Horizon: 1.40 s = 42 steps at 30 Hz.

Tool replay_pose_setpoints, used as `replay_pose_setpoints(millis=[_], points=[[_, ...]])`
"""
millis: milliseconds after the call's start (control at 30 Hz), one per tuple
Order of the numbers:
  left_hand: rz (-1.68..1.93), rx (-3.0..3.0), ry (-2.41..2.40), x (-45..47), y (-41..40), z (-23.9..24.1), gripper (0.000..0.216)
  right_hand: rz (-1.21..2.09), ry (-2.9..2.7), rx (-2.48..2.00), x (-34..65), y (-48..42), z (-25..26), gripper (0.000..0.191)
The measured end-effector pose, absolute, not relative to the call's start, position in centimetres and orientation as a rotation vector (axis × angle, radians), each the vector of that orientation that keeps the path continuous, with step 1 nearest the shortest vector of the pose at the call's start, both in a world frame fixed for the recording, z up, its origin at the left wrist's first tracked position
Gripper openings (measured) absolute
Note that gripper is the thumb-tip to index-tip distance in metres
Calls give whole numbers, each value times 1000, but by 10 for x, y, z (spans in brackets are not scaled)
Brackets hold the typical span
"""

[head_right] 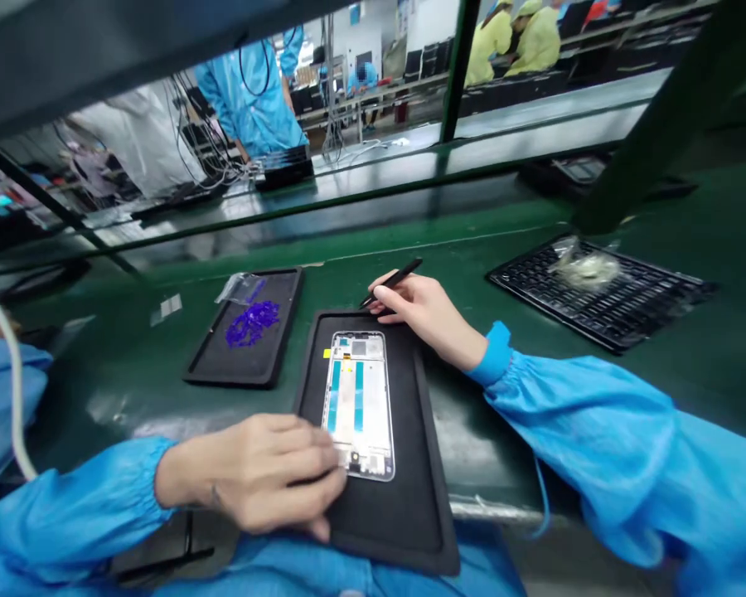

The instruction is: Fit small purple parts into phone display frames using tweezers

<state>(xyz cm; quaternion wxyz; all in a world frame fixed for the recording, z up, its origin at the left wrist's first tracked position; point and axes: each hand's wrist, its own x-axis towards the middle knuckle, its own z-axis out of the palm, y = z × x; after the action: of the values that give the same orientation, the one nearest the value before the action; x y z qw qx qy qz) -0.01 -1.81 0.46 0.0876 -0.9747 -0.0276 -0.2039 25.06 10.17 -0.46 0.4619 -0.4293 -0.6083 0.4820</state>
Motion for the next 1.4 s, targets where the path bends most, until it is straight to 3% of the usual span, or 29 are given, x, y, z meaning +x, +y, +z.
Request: replay_pose_setpoints(millis=[367,567,767,1000,1200,1300,1400], points=[[-248,-2833,-236,1,-14,-1,30,920,-1281,-1004,280,114,4,38],[253,-2707,-618,5,84,0,30,603,-1392,-895,277,83,5,28],[339,-2539,-924,23,198,28,25,282,-1789,-753,271,56,-3,19],[456,-2407,-1159,15,274,44,33,261,-1932,-764,271,62,-17,21],[362,-2344,-1219,15,263,55,33,379,-1995,-865,273,69,-19,27],[239,-2373,-1094,26,220,66,25,430,-2003,-904,272,71,-20,30],[133,-2453,-877,37,146,78,34,474,-2008,-917,271,71,-19,32]])
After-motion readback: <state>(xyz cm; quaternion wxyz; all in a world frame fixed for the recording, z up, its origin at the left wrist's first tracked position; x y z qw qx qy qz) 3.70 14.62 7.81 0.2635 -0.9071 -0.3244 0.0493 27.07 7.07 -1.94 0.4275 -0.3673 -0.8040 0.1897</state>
